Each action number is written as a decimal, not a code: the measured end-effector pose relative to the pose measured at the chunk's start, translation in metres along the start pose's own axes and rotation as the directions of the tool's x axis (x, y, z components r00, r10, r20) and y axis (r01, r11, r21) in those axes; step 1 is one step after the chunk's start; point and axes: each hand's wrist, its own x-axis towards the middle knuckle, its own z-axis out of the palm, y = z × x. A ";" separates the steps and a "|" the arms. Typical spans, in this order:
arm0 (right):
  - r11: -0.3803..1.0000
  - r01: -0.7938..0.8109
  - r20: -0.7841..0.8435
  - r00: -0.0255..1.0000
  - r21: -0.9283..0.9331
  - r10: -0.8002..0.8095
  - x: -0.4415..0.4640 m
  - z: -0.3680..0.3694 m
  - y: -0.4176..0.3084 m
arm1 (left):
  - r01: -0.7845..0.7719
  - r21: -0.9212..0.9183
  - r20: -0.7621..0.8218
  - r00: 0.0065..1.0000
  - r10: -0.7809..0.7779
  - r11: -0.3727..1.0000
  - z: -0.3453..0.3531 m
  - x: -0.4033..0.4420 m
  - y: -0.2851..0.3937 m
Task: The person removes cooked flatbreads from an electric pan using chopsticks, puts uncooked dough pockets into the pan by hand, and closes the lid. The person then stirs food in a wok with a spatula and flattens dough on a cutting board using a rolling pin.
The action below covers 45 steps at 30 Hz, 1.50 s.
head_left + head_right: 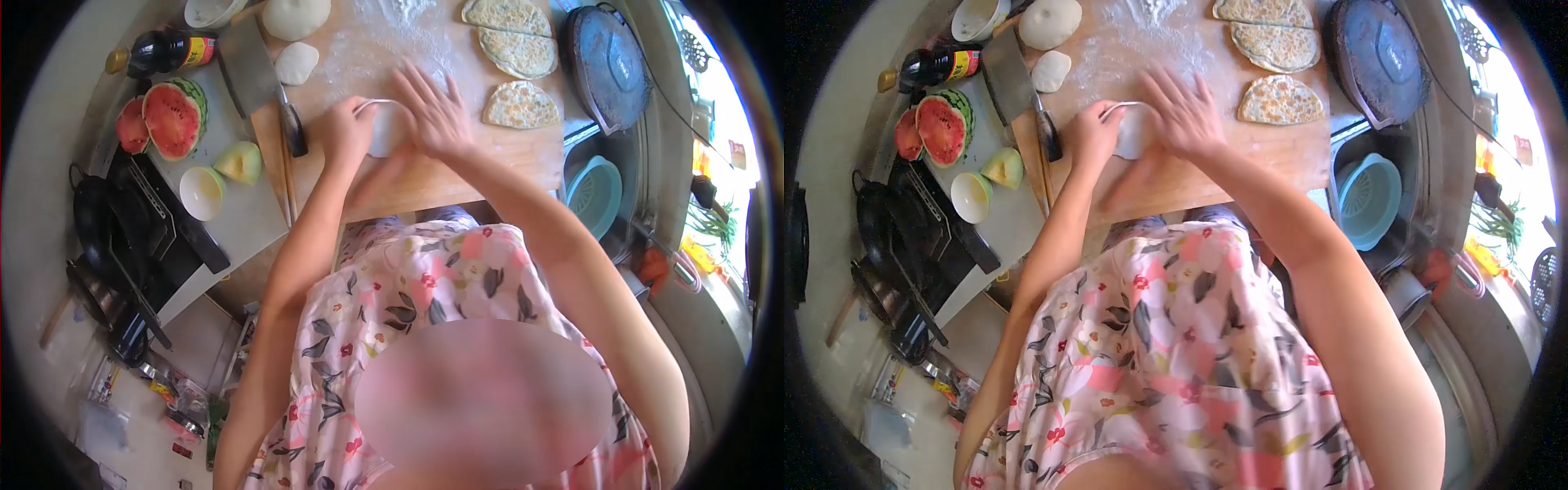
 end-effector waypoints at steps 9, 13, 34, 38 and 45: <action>0.999 0.012 -0.157 0.988 0.048 -0.005 0.071 0.016 -0.019 | -0.039 0.217 0.122 0.992 0.012 0.975 -0.001 0.002 0.016; 0.999 0.019 -0.010 1.000 -0.051 -0.019 0.019 0.007 -0.006 | -0.017 0.056 0.001 1.000 0.017 0.998 -0.001 0.004 0.003; 0.999 0.036 -0.095 0.995 0.031 -0.033 0.046 0.012 -0.008 | -0.088 0.031 0.069 0.994 0.086 0.996 -0.001 -0.011 -0.010; 0.999 -0.027 -0.243 0.970 0.021 0.031 0.092 0.026 -0.023 | 0.019 0.240 0.104 0.994 -0.045 0.971 -0.004 0.012 0.005; 0.997 -0.019 0.098 0.995 -0.069 0.026 -0.054 -0.005 0.016 | 0.187 -0.727 0.024 0.969 -0.248 0.661 0.025 -0.012 -0.047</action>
